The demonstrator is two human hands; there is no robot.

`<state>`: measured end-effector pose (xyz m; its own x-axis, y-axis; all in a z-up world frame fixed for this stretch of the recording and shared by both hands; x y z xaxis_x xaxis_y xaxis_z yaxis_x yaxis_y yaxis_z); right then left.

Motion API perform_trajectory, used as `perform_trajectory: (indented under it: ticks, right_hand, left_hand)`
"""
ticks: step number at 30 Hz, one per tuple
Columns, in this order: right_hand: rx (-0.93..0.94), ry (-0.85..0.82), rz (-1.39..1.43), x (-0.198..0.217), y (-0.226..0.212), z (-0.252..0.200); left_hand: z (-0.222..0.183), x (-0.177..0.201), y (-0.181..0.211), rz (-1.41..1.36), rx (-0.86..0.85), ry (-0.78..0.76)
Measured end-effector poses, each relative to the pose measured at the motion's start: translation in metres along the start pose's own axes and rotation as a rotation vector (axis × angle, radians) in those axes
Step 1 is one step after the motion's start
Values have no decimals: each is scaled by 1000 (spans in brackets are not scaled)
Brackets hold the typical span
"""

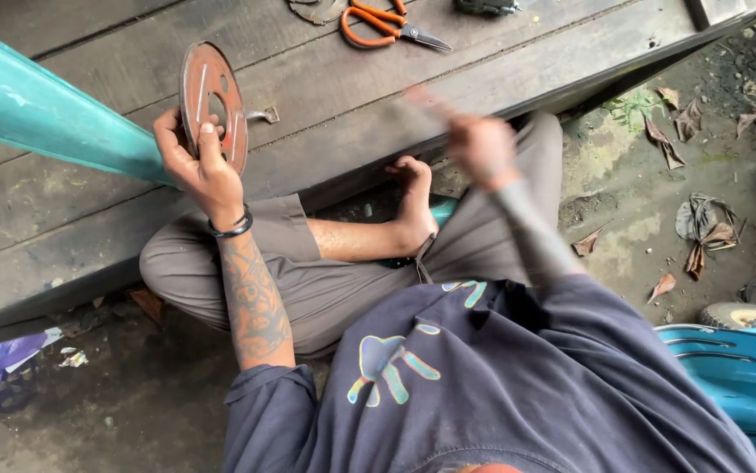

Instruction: Scraping and cleaning the interior of a metal brake drum using scissors and other small tools.

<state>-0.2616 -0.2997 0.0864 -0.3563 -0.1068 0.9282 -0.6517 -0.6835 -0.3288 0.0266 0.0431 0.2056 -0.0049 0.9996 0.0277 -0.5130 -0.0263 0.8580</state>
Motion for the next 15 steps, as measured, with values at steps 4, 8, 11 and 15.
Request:
perform_trajectory:
  ticks: [4,8,11,15]
  right_hand:
    - [353,-15,199,-59,-152,-5]
    - [437,184,171,-37,-183,31]
    - [278,-39,-30,-91,-97,62]
    - [116,-17,-176,-82,94,46]
  left_hand:
    - [-3,1,10,28,-62,6]
    - [-4,7,2,33,-27,45]
    - [-2,6,10,-50,-30,26]
    - [-3,8,17,-20,-40,-2]
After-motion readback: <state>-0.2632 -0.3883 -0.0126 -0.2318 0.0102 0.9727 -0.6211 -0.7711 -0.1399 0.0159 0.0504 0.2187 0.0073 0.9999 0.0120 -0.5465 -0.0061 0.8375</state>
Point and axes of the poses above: each hand's wrist, its own z-axis towards the middle knuckle, its own x-axis out of the back of the hand, y = z × x, the point moved 10 cm from there along z, towards the middle knuckle, and after that the axes turned 12 degrees about y, right-handed, at the moved point
